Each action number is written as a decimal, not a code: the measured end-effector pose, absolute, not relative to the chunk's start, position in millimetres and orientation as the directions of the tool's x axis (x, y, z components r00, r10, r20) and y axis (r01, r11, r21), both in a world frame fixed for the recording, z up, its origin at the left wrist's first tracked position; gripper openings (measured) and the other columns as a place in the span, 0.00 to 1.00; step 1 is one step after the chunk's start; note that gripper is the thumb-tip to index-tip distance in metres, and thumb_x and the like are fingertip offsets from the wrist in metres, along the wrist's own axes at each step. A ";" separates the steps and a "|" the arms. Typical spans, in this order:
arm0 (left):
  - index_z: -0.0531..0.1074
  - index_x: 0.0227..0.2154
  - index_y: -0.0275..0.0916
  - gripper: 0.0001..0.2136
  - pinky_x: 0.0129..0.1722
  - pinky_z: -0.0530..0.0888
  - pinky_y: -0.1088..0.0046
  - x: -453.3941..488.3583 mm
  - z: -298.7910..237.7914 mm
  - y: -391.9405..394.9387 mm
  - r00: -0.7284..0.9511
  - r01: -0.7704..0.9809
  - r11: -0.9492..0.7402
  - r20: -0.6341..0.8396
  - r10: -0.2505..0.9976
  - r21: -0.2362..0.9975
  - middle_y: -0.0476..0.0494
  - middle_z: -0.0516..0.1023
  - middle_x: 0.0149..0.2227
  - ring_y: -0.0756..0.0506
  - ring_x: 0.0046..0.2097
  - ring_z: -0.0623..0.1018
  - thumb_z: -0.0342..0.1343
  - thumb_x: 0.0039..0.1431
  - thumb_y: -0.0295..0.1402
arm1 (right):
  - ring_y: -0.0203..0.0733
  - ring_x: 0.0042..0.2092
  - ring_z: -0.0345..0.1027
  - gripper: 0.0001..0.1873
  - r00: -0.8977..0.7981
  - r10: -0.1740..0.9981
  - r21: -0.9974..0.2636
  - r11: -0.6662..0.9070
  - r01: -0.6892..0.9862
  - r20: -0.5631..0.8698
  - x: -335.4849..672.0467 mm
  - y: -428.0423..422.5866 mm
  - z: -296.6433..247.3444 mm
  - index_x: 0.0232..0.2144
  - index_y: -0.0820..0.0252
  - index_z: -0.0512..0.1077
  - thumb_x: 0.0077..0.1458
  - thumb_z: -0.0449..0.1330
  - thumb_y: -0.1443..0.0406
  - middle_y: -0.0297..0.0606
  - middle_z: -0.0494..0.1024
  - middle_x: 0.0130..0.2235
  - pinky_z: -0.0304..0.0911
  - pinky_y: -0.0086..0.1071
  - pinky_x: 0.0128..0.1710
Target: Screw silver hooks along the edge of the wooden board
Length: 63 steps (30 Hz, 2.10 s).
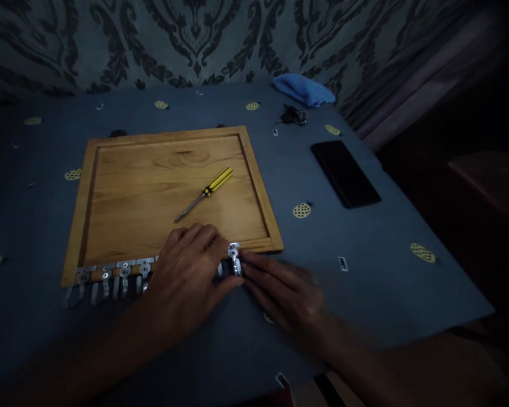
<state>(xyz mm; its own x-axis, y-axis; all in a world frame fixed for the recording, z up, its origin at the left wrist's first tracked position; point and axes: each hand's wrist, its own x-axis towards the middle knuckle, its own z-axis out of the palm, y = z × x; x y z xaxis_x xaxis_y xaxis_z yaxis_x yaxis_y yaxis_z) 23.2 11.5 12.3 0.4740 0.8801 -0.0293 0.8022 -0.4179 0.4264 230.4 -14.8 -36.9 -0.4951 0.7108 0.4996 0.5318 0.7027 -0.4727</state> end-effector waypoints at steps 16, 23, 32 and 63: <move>0.75 0.39 0.39 0.12 0.46 0.68 0.59 24.3 10.5 11.4 0.456 0.809 -0.408 -0.015 0.890 0.423 0.45 0.78 0.41 0.39 0.45 0.75 0.66 0.57 0.40 | 0.47 0.50 0.80 0.22 -0.513 0.700 -0.432 0.712 0.553 0.497 226.7 -14.2 -36.1 0.57 0.64 0.71 0.61 0.59 0.74 0.51 0.80 0.54 0.80 0.37 0.45; 0.75 0.40 0.39 0.13 0.46 0.68 0.58 24.3 9.5 11.3 0.461 0.797 -0.414 0.000 0.887 0.439 0.45 0.78 0.41 0.39 0.45 0.75 0.67 0.57 0.40 | 0.45 0.47 0.81 0.18 -0.519 0.676 -0.385 0.731 0.564 0.522 226.3 -12.6 -37.8 0.54 0.65 0.73 0.62 0.58 0.74 0.50 0.81 0.51 0.81 0.35 0.41; 0.75 0.40 0.39 0.13 0.44 0.68 0.57 23.9 10.3 11.6 0.461 0.794 -0.417 0.009 0.887 0.442 0.44 0.78 0.41 0.37 0.46 0.76 0.68 0.55 0.38 | 0.46 0.48 0.81 0.17 -0.516 0.684 -0.401 0.724 0.561 0.515 226.0 -12.9 -36.1 0.53 0.65 0.73 0.62 0.58 0.74 0.51 0.81 0.52 0.81 0.36 0.42; 0.77 0.42 0.39 0.14 0.45 0.70 0.55 26.0 13.6 14.0 0.443 0.815 -0.371 -0.065 0.894 0.446 0.46 0.78 0.40 0.37 0.46 0.76 0.68 0.55 0.38 | 0.48 0.54 0.76 0.24 -0.592 0.737 -0.403 0.675 0.618 0.326 223.3 -11.5 -39.4 0.62 0.64 0.64 0.65 0.53 0.70 0.52 0.72 0.62 0.78 0.40 0.49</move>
